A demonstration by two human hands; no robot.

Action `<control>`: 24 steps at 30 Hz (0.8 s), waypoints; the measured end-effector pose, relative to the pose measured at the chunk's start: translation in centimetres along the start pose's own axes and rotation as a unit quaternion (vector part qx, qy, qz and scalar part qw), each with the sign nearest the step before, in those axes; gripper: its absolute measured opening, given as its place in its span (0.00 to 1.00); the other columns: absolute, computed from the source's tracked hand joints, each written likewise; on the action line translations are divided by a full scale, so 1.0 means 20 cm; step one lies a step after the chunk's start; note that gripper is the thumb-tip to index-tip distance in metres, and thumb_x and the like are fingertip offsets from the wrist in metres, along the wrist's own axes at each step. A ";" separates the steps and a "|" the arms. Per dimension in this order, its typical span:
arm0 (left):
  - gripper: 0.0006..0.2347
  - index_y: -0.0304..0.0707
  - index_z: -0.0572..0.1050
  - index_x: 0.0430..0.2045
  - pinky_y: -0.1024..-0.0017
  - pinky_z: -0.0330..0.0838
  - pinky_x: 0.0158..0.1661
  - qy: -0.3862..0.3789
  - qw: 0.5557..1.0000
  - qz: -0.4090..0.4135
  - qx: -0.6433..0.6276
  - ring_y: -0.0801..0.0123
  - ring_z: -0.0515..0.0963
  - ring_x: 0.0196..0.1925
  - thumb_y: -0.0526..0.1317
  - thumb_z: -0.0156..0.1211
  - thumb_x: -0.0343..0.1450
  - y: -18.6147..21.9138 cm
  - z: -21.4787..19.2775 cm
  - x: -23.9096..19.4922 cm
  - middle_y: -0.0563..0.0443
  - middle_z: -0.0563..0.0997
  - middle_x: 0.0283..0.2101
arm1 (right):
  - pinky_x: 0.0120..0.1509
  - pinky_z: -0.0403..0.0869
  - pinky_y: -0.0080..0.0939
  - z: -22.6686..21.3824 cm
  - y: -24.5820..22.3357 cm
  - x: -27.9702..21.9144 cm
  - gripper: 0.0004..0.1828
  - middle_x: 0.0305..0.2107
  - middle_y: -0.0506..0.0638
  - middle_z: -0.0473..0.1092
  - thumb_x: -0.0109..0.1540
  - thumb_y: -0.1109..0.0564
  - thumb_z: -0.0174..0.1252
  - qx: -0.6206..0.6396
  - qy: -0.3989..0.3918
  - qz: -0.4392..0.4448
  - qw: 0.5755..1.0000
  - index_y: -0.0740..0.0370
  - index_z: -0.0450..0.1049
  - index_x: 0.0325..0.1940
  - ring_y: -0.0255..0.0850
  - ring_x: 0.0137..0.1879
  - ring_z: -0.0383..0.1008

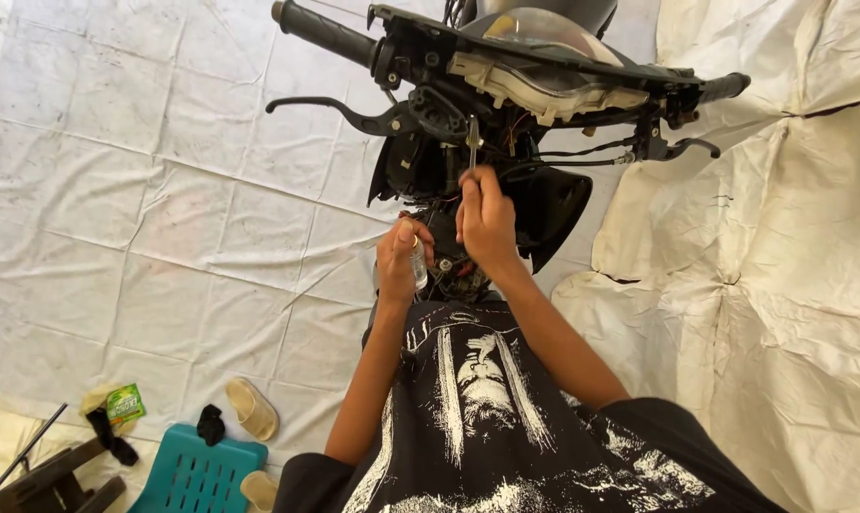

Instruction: The person works on the front handlebar assembly of a motorcycle, using a wrench to tighten bolts and a spray bottle to apply liquid to the components. They repeatedly adjust the wrench and spray the area while moving around the front of the bike.

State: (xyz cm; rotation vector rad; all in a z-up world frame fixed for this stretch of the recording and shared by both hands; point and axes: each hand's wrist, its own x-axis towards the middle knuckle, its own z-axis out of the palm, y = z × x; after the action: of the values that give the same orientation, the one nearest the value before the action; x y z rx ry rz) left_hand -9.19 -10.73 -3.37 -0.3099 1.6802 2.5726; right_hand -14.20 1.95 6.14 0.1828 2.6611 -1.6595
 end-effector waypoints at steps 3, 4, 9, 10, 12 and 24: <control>0.23 0.36 0.75 0.22 0.77 0.69 0.21 -0.006 1.000 0.001 -0.012 0.70 0.75 0.16 0.56 0.45 0.78 0.02 -0.02 0.01 0.48 0.73 0.14 | 0.26 0.72 0.37 0.04 0.01 -0.04 0.08 0.08 0.48 0.67 0.71 0.57 0.41 -0.010 0.020 0.034 0.999 0.58 0.67 0.44 0.41 0.16 0.74; 0.23 0.36 0.75 0.22 0.77 0.69 0.21 -0.005 1.000 -0.005 -0.014 0.70 0.75 0.16 0.56 0.45 0.78 0.03 -0.04 0.01 0.48 0.73 0.14 | 0.26 0.72 0.37 0.05 0.01 -0.01 0.08 0.08 0.48 0.67 0.71 0.57 0.41 -0.012 0.018 0.039 0.999 0.58 0.67 0.44 0.41 0.16 0.74; 0.23 0.37 0.75 0.21 0.75 0.68 0.21 -0.017 0.999 -0.003 -0.033 0.70 0.75 0.15 0.57 0.48 0.77 -0.03 -0.10 0.04 0.49 0.73 0.14 | 0.24 0.71 0.32 0.06 0.02 -0.03 0.11 0.09 0.46 0.67 0.74 0.59 0.37 -0.007 0.046 0.007 0.999 0.59 0.66 0.44 0.37 0.15 0.71; 0.23 0.37 0.75 0.21 0.75 0.68 0.21 -0.024 0.999 0.000 -0.036 0.70 0.75 0.15 0.57 0.48 0.77 -0.02 -0.10 0.07 0.49 0.73 0.14 | 0.24 0.71 0.32 0.06 0.03 -0.01 0.11 0.09 0.46 0.67 0.74 0.59 0.37 -0.010 0.053 0.004 0.999 0.59 0.66 0.44 0.37 0.15 0.71; 0.22 0.38 0.76 0.22 0.75 0.68 0.24 -0.049 0.999 -0.001 -0.014 0.71 0.75 0.17 0.57 0.48 0.77 0.01 -0.14 0.04 0.51 0.73 0.13 | 0.24 0.70 0.35 0.08 0.07 -0.02 0.09 0.08 0.50 0.65 0.73 0.59 0.40 0.000 0.081 0.013 0.997 0.62 0.66 0.47 0.41 0.15 0.70; 0.21 0.42 0.75 0.17 0.70 0.65 0.27 -0.199 0.980 -0.008 0.027 0.68 0.69 0.17 0.58 0.54 0.74 0.14 -0.16 0.28 0.50 0.70 0.10 | 0.27 0.68 0.37 0.11 0.01 -0.02 0.12 0.09 0.50 0.66 0.75 0.57 0.39 -0.179 0.146 0.049 0.972 0.58 0.69 0.45 0.42 0.17 0.71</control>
State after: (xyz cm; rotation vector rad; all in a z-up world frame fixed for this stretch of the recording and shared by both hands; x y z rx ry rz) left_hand -14.74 -15.11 -3.23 0.1850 1.5829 2.3666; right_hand -13.83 -0.02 4.98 0.5825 3.0465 -1.1758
